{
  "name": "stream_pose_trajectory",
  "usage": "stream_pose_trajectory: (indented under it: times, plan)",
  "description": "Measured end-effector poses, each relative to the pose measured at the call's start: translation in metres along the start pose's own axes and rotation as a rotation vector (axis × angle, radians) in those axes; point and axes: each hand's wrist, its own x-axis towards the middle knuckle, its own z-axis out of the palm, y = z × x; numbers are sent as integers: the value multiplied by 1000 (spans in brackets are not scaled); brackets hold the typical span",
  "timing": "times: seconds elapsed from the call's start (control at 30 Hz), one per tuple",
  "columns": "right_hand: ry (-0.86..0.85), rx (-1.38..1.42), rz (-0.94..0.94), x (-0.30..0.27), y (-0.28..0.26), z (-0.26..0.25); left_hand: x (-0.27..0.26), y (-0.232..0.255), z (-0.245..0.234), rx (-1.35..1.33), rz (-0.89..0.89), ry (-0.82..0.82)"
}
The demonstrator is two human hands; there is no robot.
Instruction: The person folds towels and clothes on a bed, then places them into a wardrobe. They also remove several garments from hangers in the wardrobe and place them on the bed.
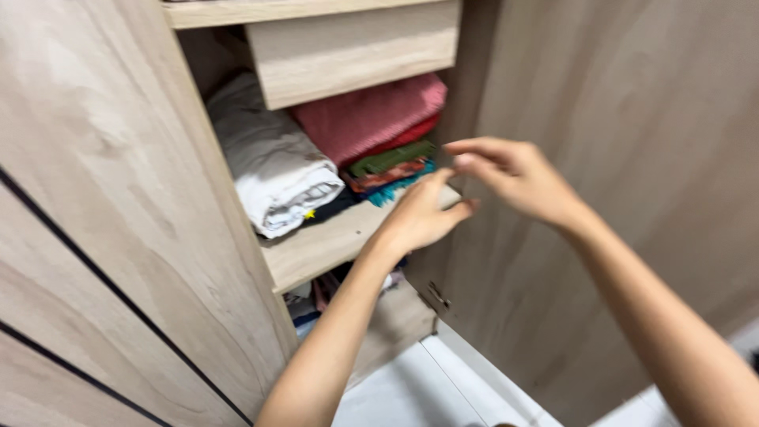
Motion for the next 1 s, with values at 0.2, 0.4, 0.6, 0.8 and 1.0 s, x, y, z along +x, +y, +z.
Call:
stream_pose_trajectory:
  times: [0.2,0.4,0.6,0.8,1.0]
  plan:
    - [257,7,253,-142,-32,-93,4,41,107,-358,329,-423]
    - [453,-180,522,-273,-42,-151,-4,73,236,-544,284,-607]
    - [669,-219,659,-426,-13,-218,-18,112,381,-570,341,-826]
    - [814,-762,994,-620,41,-285,-52,144,519,-525,142,-1046]
    - [895,-715,1504,-762,74,-319,-87,147,645,-439,-65,-1182]
